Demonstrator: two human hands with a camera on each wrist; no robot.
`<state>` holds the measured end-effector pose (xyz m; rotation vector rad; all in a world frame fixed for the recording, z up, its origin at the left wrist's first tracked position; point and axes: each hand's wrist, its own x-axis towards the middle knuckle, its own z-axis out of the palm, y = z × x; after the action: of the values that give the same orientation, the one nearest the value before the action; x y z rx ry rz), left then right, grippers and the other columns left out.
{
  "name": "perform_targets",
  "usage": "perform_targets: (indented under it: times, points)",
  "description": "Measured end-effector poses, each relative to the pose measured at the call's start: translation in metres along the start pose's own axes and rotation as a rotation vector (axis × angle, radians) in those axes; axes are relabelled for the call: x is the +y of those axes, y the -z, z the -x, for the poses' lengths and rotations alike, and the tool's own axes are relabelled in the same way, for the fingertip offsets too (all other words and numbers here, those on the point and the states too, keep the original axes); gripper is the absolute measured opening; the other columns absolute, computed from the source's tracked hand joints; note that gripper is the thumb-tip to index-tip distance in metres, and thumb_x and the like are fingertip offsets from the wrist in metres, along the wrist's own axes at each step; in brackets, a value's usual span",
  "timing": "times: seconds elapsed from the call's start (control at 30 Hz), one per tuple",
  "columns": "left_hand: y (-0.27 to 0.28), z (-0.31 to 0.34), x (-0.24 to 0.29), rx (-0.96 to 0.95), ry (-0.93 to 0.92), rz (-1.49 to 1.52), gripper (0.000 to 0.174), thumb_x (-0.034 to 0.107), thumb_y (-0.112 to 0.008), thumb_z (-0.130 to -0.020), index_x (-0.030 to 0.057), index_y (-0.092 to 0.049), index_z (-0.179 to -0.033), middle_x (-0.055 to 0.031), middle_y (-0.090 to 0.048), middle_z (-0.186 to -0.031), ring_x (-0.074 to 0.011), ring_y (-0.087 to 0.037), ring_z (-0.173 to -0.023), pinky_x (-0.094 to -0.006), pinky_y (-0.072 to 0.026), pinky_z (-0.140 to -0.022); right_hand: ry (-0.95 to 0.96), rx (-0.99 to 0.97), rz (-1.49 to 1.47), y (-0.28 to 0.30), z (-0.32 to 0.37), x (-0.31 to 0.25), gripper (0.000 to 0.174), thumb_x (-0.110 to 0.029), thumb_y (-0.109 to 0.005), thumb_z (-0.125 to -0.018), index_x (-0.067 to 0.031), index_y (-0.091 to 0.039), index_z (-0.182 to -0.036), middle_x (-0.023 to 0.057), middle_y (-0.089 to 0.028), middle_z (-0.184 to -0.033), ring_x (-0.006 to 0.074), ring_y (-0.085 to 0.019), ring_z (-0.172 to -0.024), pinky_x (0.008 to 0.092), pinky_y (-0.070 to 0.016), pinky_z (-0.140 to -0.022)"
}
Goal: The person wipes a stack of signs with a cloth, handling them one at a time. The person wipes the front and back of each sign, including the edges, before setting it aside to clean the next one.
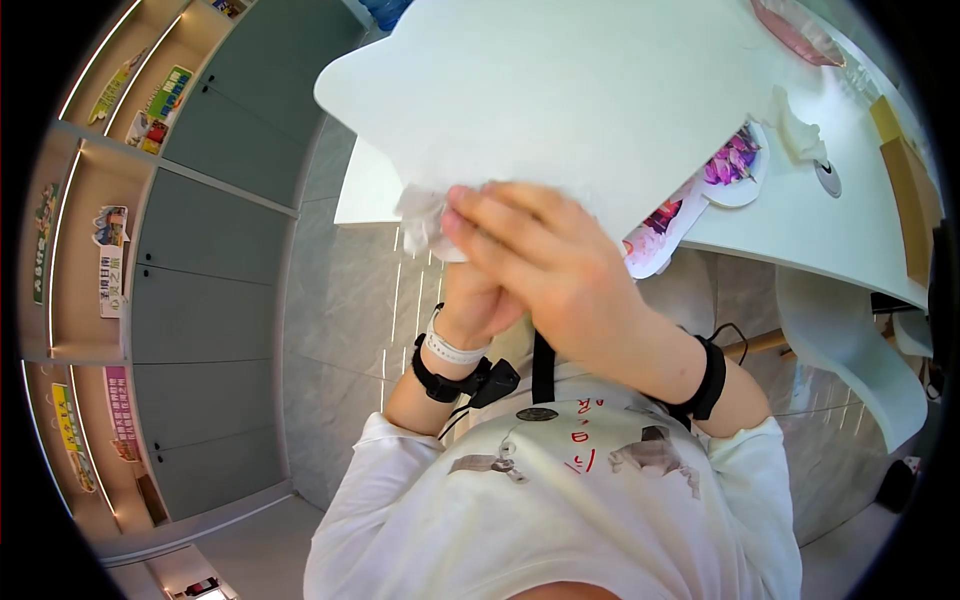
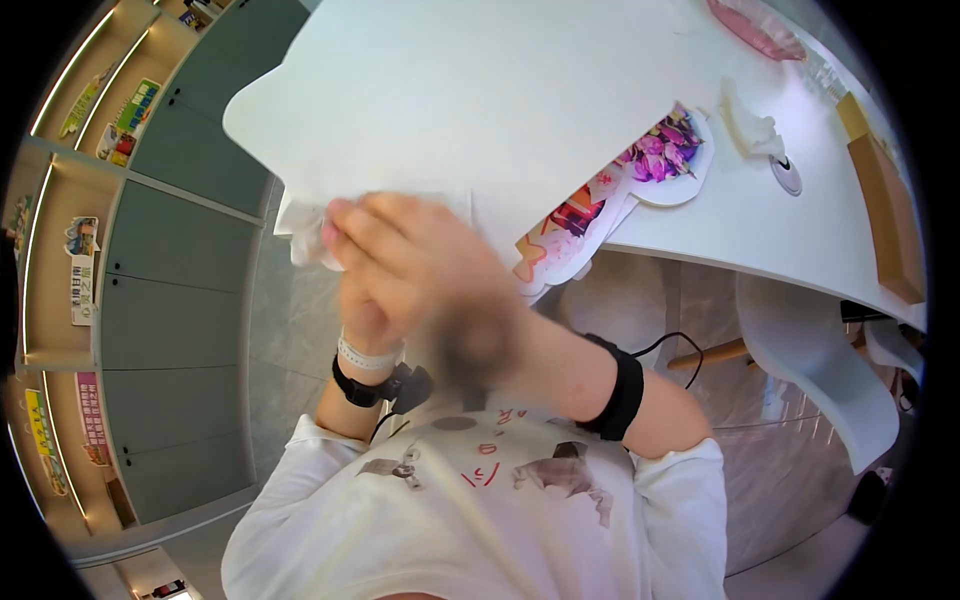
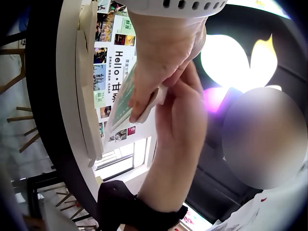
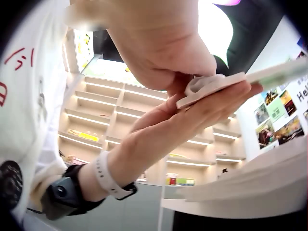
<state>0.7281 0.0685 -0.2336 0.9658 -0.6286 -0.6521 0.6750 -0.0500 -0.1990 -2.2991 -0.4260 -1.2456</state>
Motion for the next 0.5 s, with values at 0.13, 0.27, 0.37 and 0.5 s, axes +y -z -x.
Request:
perform_targets:
  times: [0.13, 0.27, 0.37, 0.5]
  points:
    - [0.003, -0.006, 0.000, -0.134, 0.040, 0.509, 0.050, -0.013, -0.059, -0.075, 0.0005, -0.051, -0.122, -0.0117, -0.059, -0.116, -0.0255, -0.058, -0.107, -0.0370, -0.0492, -0.088, -0.133, 0.089, 0.265, 0.032, -0.006, 0.027, 0.047, 0.007, -0.060, -0.069, -0.0076, -0.069, -0.113, 0.0090, -0.062, -0.114, 0.0253, -0.060, -0.090, 0.0337, -0.0527, -0.080]
    - [-0.003, -0.006, 0.004, -0.096, 0.113, 0.451, 0.048, -0.013, -0.059, -0.074, 0.0008, -0.052, -0.119, -0.0109, -0.060, -0.109, -0.0241, -0.059, -0.103, -0.0351, -0.0495, -0.083, -0.375, 0.114, 0.260, 0.052, -0.009, 0.053, 0.041, 0.007, -0.059, -0.077, -0.0099, -0.069, -0.113, 0.0123, -0.060, -0.107, 0.0279, -0.059, -0.085, 0.0322, -0.0521, -0.072]
    - [0.006, -0.012, -0.005, -0.203, 0.111, 0.554, 0.047, -0.013, -0.058, -0.074, 0.0017, -0.052, -0.119, -0.0099, -0.060, -0.108, -0.0227, -0.059, -0.102, -0.0345, -0.0495, -0.083, -0.198, 0.009, 0.110, 0.021, -0.001, 0.019, 0.039, 0.005, -0.060, -0.073, -0.0078, -0.069, -0.109, 0.0121, -0.060, -0.105, 0.0268, -0.058, -0.086, 0.0323, -0.0518, -0.070]
    - [0.008, -0.006, -0.001, -0.170, 0.213, 0.576, 0.048, -0.013, -0.057, -0.075, 0.0028, -0.052, -0.120, -0.0080, -0.059, -0.110, -0.0205, -0.059, -0.101, -0.0332, -0.0492, -0.083, -0.163, 0.012, 0.067, 0.018, -0.001, 0.010, 0.041, 0.005, -0.059, -0.068, -0.0063, -0.069, -0.107, 0.0117, -0.059, -0.102, 0.0261, -0.057, -0.088, 0.0333, -0.0503, -0.068]
